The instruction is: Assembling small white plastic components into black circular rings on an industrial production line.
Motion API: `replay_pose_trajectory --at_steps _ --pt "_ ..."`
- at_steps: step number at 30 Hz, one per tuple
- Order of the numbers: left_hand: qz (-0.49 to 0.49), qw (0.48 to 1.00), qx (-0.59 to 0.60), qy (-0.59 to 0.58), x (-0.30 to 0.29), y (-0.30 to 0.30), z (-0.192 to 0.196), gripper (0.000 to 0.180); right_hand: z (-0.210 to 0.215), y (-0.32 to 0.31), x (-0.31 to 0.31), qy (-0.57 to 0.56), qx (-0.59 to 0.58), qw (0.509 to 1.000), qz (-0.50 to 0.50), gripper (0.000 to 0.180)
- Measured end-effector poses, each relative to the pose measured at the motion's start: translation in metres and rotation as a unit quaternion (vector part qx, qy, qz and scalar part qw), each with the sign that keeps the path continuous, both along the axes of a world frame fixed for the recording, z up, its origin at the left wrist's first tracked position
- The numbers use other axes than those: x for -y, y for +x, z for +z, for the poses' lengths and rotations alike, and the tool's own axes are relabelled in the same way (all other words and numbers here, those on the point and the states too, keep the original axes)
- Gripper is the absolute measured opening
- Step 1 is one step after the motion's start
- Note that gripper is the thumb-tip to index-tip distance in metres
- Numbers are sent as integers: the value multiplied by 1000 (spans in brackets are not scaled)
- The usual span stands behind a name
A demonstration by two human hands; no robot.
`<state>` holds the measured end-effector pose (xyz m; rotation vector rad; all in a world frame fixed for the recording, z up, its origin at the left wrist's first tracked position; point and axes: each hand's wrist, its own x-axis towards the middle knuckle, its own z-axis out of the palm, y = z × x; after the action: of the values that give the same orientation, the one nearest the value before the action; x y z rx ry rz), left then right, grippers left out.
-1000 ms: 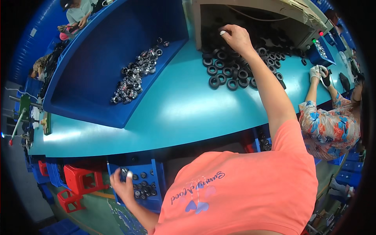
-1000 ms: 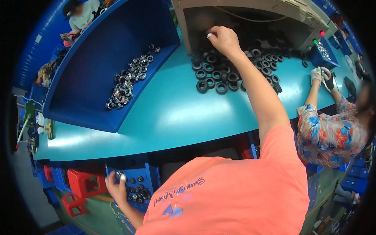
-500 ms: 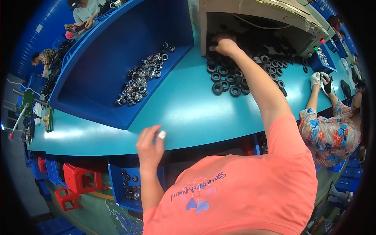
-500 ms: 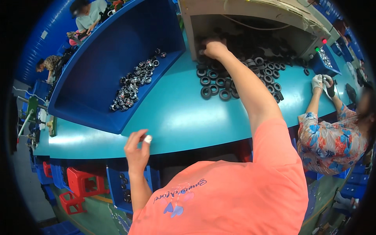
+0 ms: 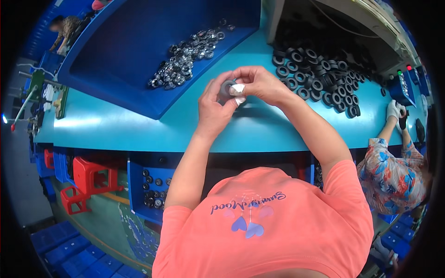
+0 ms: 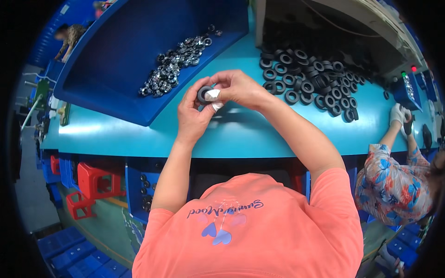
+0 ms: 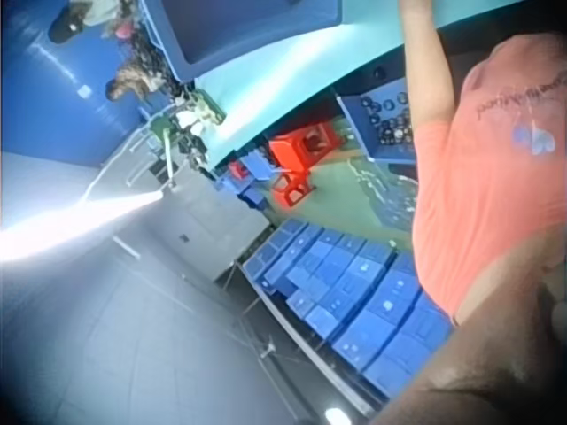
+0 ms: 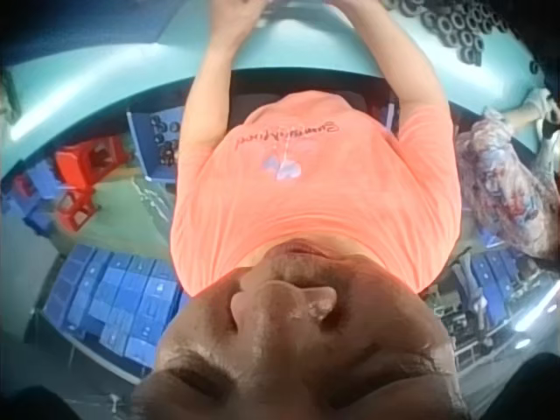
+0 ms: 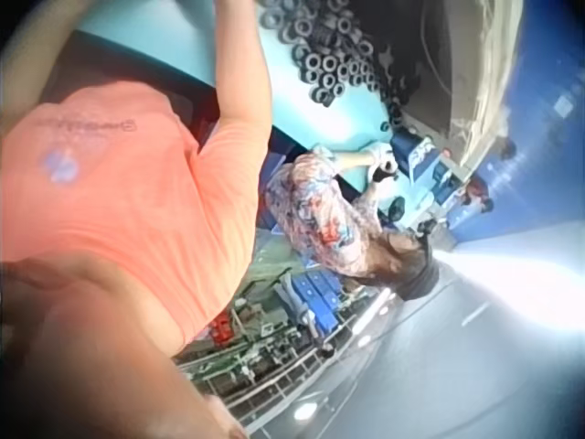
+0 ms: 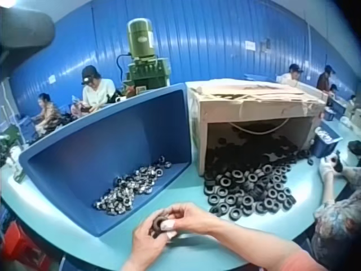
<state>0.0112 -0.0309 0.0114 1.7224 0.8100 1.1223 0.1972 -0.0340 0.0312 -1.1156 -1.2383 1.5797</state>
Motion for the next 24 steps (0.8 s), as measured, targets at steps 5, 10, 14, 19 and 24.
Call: replay_pose_trajectory --at_steps 5,10,14,19,24 --pt "39 994 51 -86 -5 -19 -20 52 -12 -4 -32 33 103 992 -60 36" --pt "62 996 35 -61 -8 -18 -22 51 -23 -6 -72 245 389 876 -144 33" --pt "67 996 2 -54 -10 -17 -22 52 -48 -14 -105 397 521 731 -190 39" --pt "59 995 16 -78 -9 -20 -22 52 -59 -25 -122 373 532 742 -167 36" --pt "32 992 59 -105 -9 -22 -22 54 -60 -24 -131 375 476 782 -148 27"
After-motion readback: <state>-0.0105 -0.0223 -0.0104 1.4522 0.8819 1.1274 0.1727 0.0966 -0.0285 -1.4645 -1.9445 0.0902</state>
